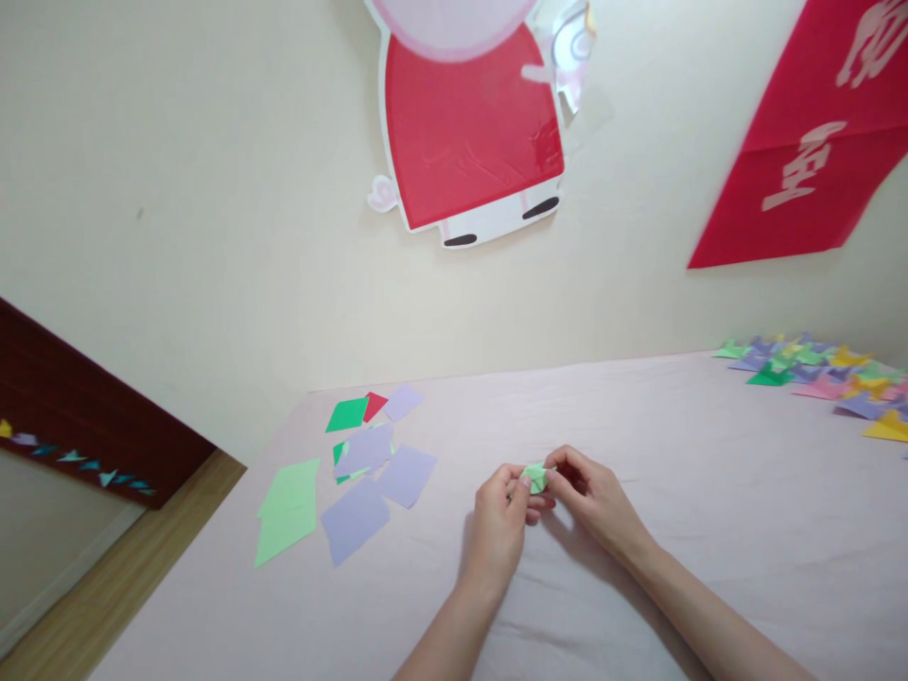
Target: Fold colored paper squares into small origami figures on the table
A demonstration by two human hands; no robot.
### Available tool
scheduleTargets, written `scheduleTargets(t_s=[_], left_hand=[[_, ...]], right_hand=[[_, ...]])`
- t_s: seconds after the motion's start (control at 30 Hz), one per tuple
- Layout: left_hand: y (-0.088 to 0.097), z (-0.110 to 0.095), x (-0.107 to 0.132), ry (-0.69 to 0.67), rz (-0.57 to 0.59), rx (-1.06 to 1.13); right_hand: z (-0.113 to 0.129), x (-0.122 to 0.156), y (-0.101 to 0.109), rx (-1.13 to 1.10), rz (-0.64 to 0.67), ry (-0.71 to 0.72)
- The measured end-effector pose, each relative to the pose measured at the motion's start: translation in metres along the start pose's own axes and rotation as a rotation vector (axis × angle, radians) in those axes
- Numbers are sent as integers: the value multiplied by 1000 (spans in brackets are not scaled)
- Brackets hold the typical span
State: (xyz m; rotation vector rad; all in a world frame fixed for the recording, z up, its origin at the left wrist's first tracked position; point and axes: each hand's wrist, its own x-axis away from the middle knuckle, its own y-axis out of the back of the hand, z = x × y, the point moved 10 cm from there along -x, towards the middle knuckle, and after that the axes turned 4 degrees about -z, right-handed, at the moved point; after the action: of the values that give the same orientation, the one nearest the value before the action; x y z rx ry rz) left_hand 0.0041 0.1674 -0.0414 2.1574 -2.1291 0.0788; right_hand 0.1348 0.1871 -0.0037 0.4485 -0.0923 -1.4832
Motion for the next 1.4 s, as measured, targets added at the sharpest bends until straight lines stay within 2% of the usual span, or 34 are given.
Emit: scheduleTargets(t_s=[0.23,0.47,0.7,0.97,1.07,1.2,1.3,1.4], left_hand=[[2,-8,2,24,-31,48],[6,-7,4,2,-50,-20],[3,-11,3,-14,-63,13],[-2,-20,4,-18,-40,73],[-4,-19,4,-27,-26,110],[-1,-16,3,-36,-1,54],[2,-25,4,-90,22,-170],[9,-45,9,-221,-61,-594]], right_hand=[[1,1,-2,-98,33,-19],[-2,0,2,-181,-8,-71],[-9,-3,1,-330,-41,-146],[-16,-2,-3,-359,-43,-160],[-11,-2,-2,-259,-38,-95],[9,-2,9,26,-104,124],[21,0,4,280,-77,254],[21,2,-9,497,-15,283]])
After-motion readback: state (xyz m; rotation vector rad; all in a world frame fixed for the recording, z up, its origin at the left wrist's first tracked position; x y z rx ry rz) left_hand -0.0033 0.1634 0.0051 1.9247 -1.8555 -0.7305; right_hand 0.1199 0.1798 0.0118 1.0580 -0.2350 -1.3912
